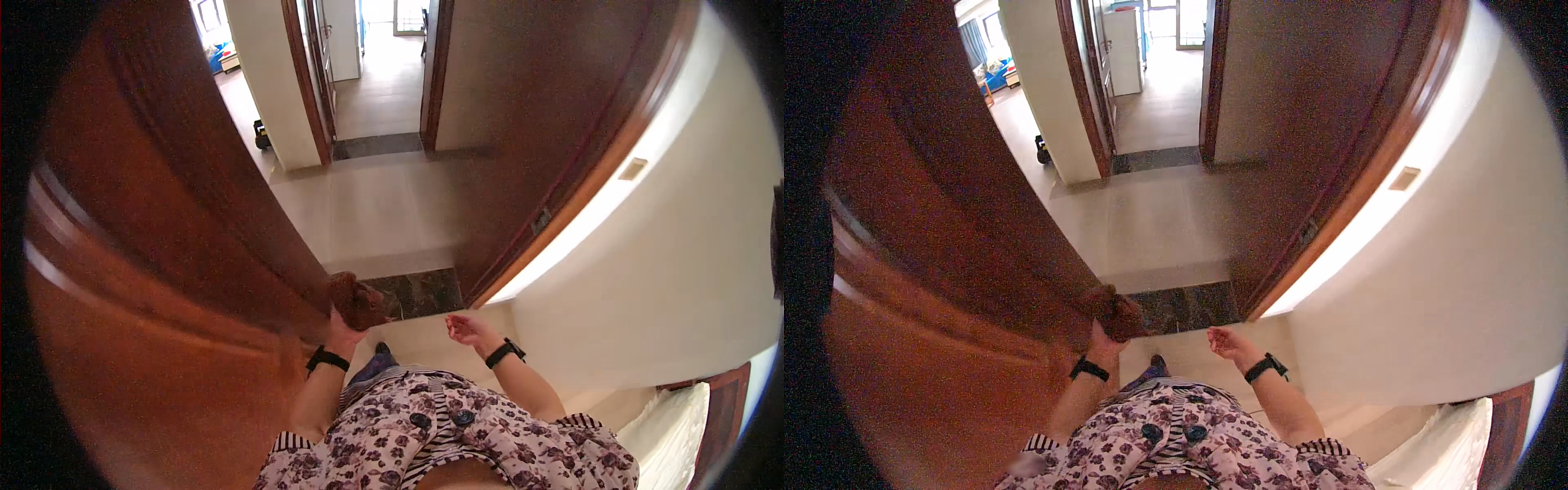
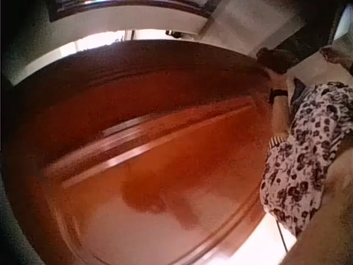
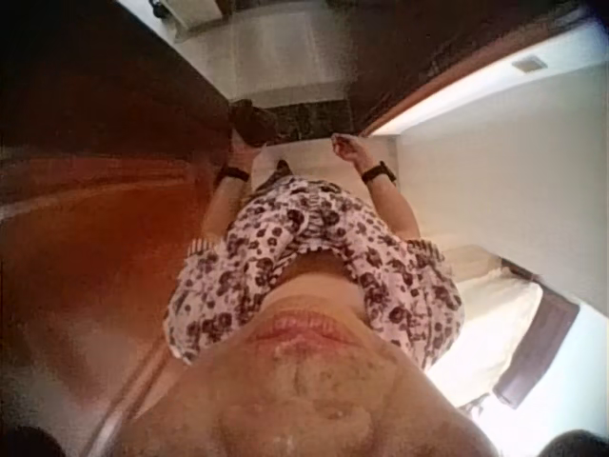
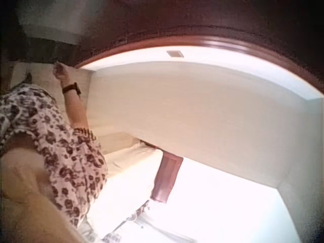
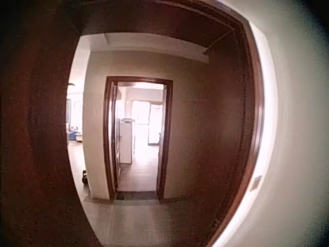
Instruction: The person unplugs a fan, wipes the exterior and the grille using a cloth, and then rinses the cloth in a bucket in a bathroom.
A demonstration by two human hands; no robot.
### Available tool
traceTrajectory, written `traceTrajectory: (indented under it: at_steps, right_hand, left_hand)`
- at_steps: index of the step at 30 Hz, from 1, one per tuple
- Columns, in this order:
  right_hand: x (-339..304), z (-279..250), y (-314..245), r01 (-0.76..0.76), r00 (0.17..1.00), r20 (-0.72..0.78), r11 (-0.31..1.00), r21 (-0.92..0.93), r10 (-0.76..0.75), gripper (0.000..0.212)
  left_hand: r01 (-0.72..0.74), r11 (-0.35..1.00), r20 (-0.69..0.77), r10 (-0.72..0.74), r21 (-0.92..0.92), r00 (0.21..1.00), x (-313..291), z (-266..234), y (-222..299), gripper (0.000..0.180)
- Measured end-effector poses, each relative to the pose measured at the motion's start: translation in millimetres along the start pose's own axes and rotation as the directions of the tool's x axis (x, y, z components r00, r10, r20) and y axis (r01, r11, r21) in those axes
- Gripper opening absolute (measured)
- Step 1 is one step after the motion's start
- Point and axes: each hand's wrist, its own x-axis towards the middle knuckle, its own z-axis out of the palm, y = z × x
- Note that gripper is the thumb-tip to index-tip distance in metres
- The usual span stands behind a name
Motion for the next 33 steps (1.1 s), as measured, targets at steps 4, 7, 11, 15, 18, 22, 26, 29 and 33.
traceTrajectory:
  at_steps: [4,7,11,15,18,22,26,29,33]
  right_hand:
    - [-1.3,-31.7,15.0,-0.023,0.99,-0.136,0.988,0.151,0.044,0.019]
    - [-1.6,-50.7,19.3,0.051,0.981,-0.193,0.971,0.232,-0.006,0.019]
    - [-9.4,-88.6,12.8,-0.017,0.993,-0.106,0.973,0.232,0.043,0.016]
    - [-10.1,-108.4,-18.4,0.028,0.999,-0.034,0.949,0.314,-0.018,0.018]
    - [-12.5,-123.1,-23.5,0.056,0.993,-0.119,0.954,0.296,-0.021,0.018]
    - [-16.7,-120.4,-106.5,0.182,0.982,-0.062,0.983,0.013,-0.181,0.017]
    - [-41.7,-123.0,-152.1,0.087,0.99,-0.107,0.994,-0.06,-0.093,0.019]
    - [-52.4,-98.9,-178.4,0.094,0.991,-0.093,0.994,-0.059,-0.1,0.021]
    - [-60.3,-92.0,-166.2,0.077,0.997,0.037,0.987,-0.139,-0.073,0.022]
  left_hand:
    - [-0.042,0.998,-0.064,0.038,-0.053,0.997,10.3,0.3,-0.9,0.025]
    - [-0.011,1.0,-0.147,0.01,-0.008,0.989,19.6,11.1,-8.2,0.034]
    - [0.018,0.998,-0.076,-0.022,-0.06,0.997,29.0,-3.1,-19.9,0.032]
    - [0.022,0.996,0.091,-0.03,0.084,0.995,36.4,0.7,-24.2,0.029]
    - [-0.082,0.981,0.053,0.074,0.175,0.996,25.0,-6.6,-38.7,0.022]
    - [-0.192,0.942,-0.086,0.223,0.277,0.971,39.9,40.8,-84.2,0.024]
    - [-0.228,0.915,0.028,0.232,0.333,0.972,21.6,49.1,-166.3,0.027]
    - [-0.23,0.918,0.058,0.223,0.324,0.973,37.3,59.3,-190.5,0.03]
    - [-0.194,0.826,-0.094,0.284,0.529,0.954,25.5,19.0,-193.0,0.028]
